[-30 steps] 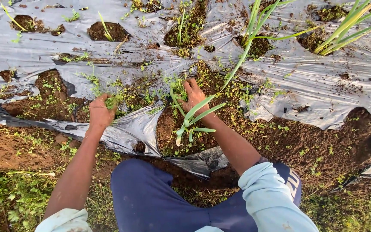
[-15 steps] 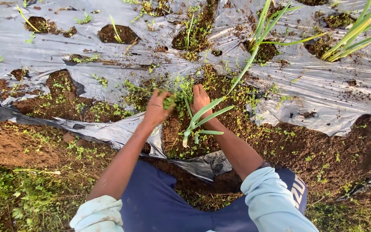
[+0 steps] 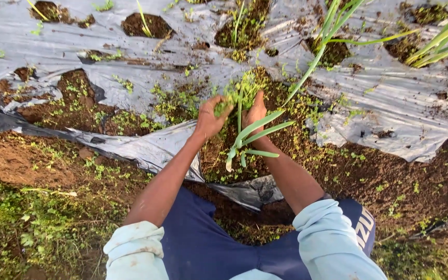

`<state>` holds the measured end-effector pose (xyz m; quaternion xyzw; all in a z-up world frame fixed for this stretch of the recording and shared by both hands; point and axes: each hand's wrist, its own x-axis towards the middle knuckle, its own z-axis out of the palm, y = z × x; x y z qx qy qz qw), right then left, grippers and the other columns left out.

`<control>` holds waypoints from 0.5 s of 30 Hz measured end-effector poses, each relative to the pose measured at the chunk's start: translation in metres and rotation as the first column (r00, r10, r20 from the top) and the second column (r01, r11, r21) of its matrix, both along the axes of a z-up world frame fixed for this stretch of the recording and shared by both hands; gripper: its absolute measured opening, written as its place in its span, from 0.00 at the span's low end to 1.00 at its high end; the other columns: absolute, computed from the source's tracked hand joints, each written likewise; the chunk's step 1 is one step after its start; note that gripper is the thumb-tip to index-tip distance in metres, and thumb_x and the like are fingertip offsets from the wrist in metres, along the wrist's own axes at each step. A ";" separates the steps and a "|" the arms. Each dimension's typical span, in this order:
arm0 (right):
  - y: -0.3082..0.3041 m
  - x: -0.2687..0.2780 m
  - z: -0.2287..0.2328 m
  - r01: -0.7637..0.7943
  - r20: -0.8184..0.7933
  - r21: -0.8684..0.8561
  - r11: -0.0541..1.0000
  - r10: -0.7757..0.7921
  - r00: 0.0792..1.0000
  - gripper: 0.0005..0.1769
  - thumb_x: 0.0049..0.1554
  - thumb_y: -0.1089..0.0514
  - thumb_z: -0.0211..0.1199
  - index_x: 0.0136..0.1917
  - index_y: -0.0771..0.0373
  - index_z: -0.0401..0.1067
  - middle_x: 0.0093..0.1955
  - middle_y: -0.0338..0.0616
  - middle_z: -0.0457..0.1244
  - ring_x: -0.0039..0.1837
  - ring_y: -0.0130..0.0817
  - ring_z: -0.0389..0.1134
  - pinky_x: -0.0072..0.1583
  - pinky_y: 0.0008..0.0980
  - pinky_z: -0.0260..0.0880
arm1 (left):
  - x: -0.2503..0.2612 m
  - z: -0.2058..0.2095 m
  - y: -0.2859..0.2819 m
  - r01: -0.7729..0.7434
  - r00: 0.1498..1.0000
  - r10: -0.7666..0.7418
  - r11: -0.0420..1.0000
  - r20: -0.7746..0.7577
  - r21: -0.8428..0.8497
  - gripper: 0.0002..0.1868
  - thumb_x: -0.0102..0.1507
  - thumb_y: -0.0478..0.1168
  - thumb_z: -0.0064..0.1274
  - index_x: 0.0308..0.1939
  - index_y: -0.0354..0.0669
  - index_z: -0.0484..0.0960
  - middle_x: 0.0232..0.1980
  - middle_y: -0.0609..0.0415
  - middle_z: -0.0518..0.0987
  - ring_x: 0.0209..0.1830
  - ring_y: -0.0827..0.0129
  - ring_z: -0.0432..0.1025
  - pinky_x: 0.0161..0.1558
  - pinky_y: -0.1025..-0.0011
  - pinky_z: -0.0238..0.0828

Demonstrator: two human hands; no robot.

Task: The person squats beside a crop row covered with plastic mulch and removes weeds by hand from around the base of young plants. They gather the pulled weeds into a bundle and continue clearing the area along the row.

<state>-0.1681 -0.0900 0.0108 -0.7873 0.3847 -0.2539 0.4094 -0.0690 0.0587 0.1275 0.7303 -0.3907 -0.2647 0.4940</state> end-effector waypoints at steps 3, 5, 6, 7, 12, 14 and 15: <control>-0.027 -0.007 -0.003 0.180 0.250 0.473 0.863 -0.327 0.911 0.25 0.58 0.57 0.56 0.63 0.75 0.55 0.54 0.70 0.57 0.49 0.56 0.53 0.49 0.55 0.57 | -0.001 -0.016 -0.015 -0.171 0.968 0.151 0.982 -0.201 -0.086 0.13 0.69 0.43 0.58 0.54 0.43 0.75 0.67 0.32 0.71 0.59 0.43 0.75 0.58 0.47 0.74; -0.056 -0.003 -0.002 0.049 0.284 0.937 0.347 -0.833 0.476 0.32 0.60 0.31 0.55 0.60 0.58 0.59 0.44 0.44 0.64 0.23 0.24 0.52 0.22 0.30 0.59 | 0.020 -0.042 -0.038 -0.309 0.948 0.294 0.943 -0.124 -0.122 0.13 0.71 0.37 0.56 0.57 0.41 0.73 0.68 0.30 0.68 0.58 0.45 0.75 0.57 0.56 0.79; -0.060 -0.010 0.025 0.061 0.275 0.938 0.342 -0.838 0.472 0.32 0.60 0.31 0.55 0.60 0.58 0.59 0.44 0.44 0.64 0.23 0.24 0.52 0.22 0.30 0.59 | 0.028 -0.065 -0.043 -0.303 0.949 0.287 0.946 -0.132 -0.114 0.13 0.71 0.37 0.56 0.57 0.41 0.73 0.68 0.30 0.68 0.58 0.45 0.75 0.57 0.56 0.79; -0.064 -0.016 0.053 0.115 0.297 0.906 0.408 -0.804 0.515 0.29 0.57 0.30 0.54 0.49 0.58 0.61 0.33 0.39 0.59 0.22 0.23 0.52 0.22 0.26 0.56 | 0.035 -0.087 -0.048 -0.373 0.925 0.371 0.928 0.083 0.010 0.18 0.65 0.39 0.62 0.56 0.50 0.73 0.69 0.32 0.70 0.67 0.42 0.65 0.65 0.48 0.65; -0.085 -0.003 0.089 0.266 0.299 0.596 0.757 -0.517 0.802 0.34 0.65 0.40 0.39 0.81 0.52 0.51 0.81 0.57 0.53 0.22 0.14 0.53 0.23 0.13 0.58 | 0.031 -0.116 -0.051 -0.549 0.754 0.499 0.836 0.427 -0.006 0.28 0.56 0.32 0.69 0.55 0.59 0.75 0.71 0.30 0.68 0.72 0.27 0.61 0.68 0.31 0.60; -0.115 0.013 0.045 0.025 -0.056 -0.372 0.928 -0.049 0.997 0.26 0.58 0.72 0.62 0.68 0.69 0.61 0.65 0.55 0.59 0.54 0.49 0.73 0.47 0.41 0.88 | 0.029 -0.106 -0.051 -0.531 0.742 0.509 0.843 0.435 -0.081 0.32 0.50 0.26 0.70 0.54 0.51 0.75 0.65 0.26 0.73 0.69 0.29 0.66 0.70 0.37 0.60; -0.109 0.020 0.046 0.026 -0.056 -0.367 0.930 -0.050 0.997 0.26 0.58 0.72 0.62 0.68 0.69 0.61 0.65 0.55 0.59 0.54 0.49 0.73 0.47 0.41 0.88 | 0.026 -0.108 -0.048 -0.530 0.743 0.506 0.845 0.438 -0.077 0.32 0.50 0.26 0.70 0.54 0.51 0.75 0.65 0.26 0.73 0.69 0.29 0.66 0.70 0.37 0.60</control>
